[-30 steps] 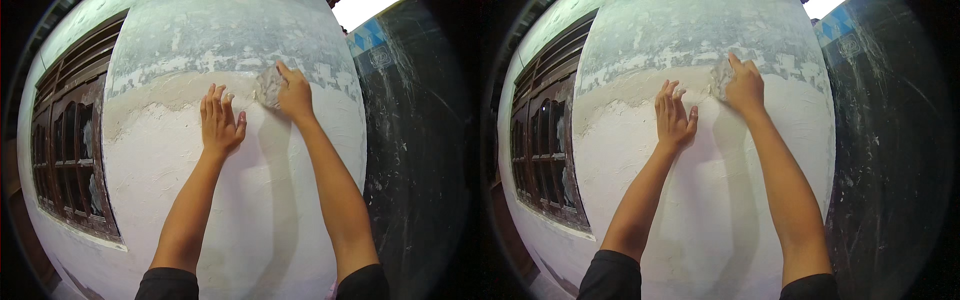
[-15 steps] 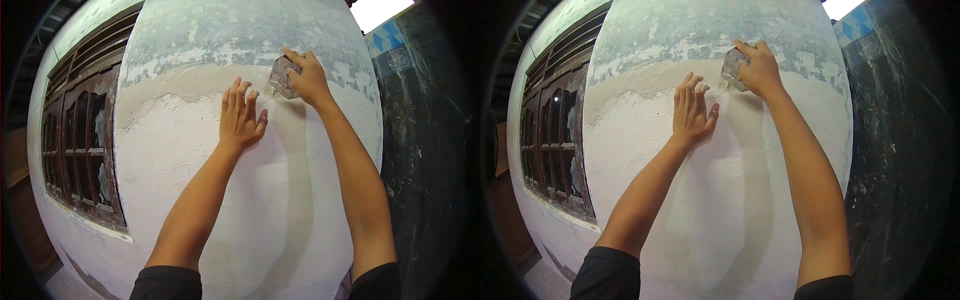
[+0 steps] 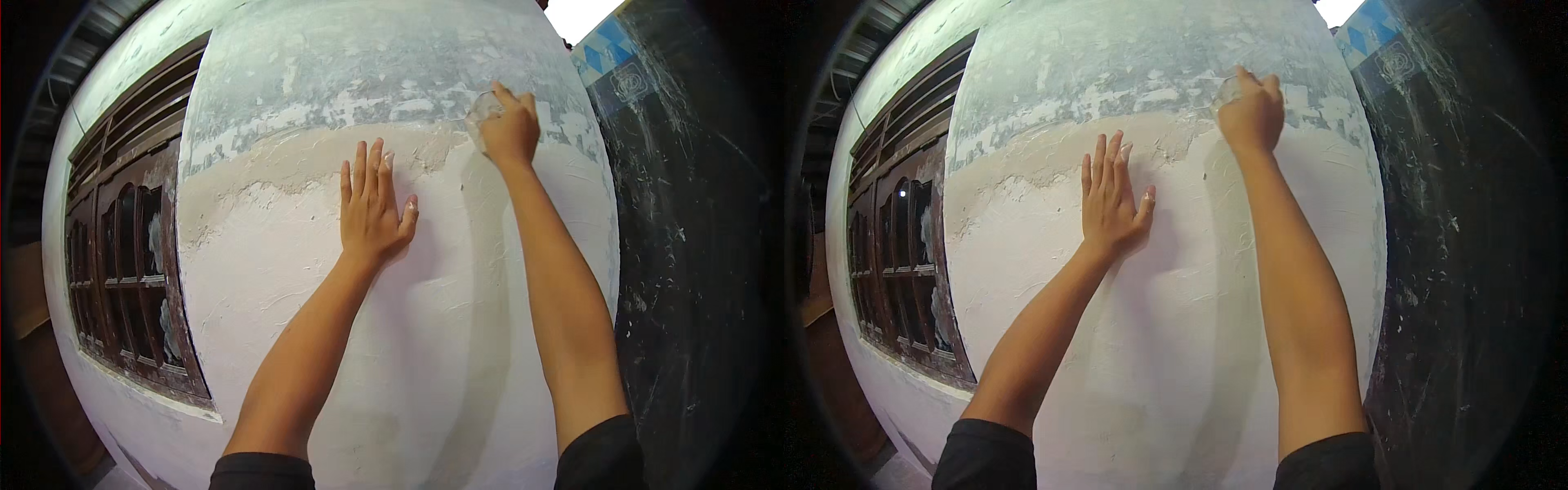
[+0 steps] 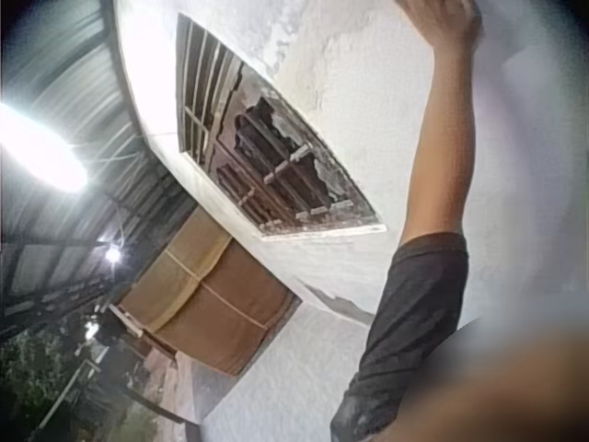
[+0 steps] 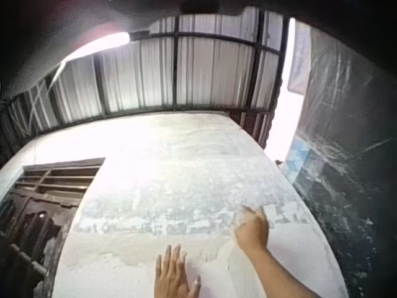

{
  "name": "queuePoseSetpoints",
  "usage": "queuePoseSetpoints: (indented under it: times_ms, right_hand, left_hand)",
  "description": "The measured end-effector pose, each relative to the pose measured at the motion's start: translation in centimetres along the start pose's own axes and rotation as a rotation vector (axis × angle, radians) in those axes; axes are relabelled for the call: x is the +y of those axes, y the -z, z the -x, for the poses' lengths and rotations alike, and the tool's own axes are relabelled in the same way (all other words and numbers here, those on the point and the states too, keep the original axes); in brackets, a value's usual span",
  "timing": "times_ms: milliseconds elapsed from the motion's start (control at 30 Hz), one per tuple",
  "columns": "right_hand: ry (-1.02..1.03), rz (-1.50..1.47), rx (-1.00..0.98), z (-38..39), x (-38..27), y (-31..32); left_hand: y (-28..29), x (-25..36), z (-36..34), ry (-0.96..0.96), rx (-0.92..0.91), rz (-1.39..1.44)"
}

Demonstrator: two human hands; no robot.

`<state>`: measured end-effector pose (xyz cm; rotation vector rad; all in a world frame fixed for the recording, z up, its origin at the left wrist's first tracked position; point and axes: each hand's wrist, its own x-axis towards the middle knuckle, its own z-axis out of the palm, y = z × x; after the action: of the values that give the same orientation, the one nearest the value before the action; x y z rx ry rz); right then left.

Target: The person applies putty or plaster from a container onto a wall using a putty knife.

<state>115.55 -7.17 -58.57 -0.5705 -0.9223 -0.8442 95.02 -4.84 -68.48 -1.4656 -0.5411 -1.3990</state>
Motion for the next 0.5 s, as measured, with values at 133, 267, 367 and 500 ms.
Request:
queuePoseSetpoints:
  times_ms: [133, 267, 367, 500]
  right_hand:
    - [0.285, -0.258, -0.151, 1.6, -1.5, -1.9]
    - [0.045, -0.034, -0.212, 0.1, -0.4, -2.4]
    - [-0.016, -0.055, -0.012, -0.4, -0.2, -0.9]
    - [0.263, -0.272, -0.297, 2.3, -2.9, -3.0]
  left_hand:
    - [0.1, 0.1, 0.3, 0.005, -0.023, -0.049]
    - [0.1, 0.5, 0.0, 0.007, 0.018, -0.015]
    - [-0.2, 0.0, 0.4, 0.013, 0.041, -0.007]
    - [-0.3, -0.2, 0.5, 0.011, 0.039, -0.017]
